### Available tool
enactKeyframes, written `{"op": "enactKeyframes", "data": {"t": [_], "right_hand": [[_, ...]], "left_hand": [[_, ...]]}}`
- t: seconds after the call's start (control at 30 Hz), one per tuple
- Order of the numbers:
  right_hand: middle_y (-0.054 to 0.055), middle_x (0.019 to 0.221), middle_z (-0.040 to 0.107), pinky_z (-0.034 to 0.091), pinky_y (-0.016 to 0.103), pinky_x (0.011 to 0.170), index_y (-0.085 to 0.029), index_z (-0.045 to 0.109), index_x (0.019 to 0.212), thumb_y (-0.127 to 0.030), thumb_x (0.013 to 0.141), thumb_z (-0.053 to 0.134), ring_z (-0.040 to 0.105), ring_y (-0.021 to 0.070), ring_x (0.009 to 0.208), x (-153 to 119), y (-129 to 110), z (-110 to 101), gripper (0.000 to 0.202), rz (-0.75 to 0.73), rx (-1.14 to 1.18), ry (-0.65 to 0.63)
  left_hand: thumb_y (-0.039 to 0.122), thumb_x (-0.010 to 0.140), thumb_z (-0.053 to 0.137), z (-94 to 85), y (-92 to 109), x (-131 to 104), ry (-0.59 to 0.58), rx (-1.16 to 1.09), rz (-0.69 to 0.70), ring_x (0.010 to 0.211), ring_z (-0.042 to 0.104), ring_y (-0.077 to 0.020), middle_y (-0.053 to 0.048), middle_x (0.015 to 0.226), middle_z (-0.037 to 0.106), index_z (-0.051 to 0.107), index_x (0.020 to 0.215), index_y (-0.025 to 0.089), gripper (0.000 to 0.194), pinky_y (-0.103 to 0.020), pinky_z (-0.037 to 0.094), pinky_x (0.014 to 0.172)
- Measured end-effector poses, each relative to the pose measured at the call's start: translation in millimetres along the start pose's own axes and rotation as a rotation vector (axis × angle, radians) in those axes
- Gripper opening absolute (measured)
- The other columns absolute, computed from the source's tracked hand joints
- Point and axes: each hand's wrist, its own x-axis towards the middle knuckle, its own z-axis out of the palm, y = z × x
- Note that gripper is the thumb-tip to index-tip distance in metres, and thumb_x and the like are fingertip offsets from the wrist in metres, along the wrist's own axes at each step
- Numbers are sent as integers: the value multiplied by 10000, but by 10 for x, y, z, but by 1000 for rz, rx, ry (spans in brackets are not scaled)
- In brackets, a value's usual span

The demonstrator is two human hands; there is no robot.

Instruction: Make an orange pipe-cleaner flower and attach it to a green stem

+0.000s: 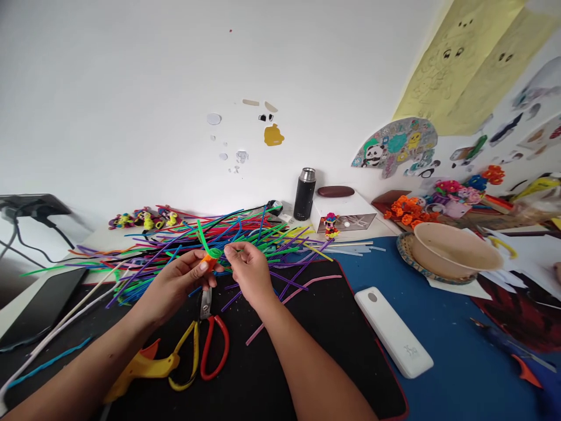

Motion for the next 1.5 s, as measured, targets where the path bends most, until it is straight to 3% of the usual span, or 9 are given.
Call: {"op": "enactKeyframes", "data": {"t": [0.3, 0.87, 1.5], "right_hand": [[-104, 566, 445, 214, 234, 414, -185, 714, 955, -673, 762, 884, 322, 63, 436, 6, 61, -15, 553, 16, -50, -31], [-11, 683, 670, 298, 239, 441, -186, 710, 1042, -607, 804, 866, 447, 96, 482, -46, 94, 11, 508, 21, -195, -54], [-54, 612, 588, 300, 240, 454, -215, 643, 964, -625, 834, 823, 399, 99, 472, -81, 137, 50, 467, -7, -231, -52]], "left_hand": [[579, 844, 895, -79, -86, 32, -9, 12, -28, 668, 715, -176, -69, 915, 805, 706, 1018, 175, 479, -281, 561, 625], [598, 826, 897, -42, -44, 16, -48, 54, -5, 649, 699, -168, -16, 814, 733, 702, 964, 173, 488, -280, 560, 599], [613, 820, 892, -23, -63, -3, -17, 90, 7, 627, 694, -178, -11, 742, 741, 679, 921, 188, 486, -286, 550, 598]]}}
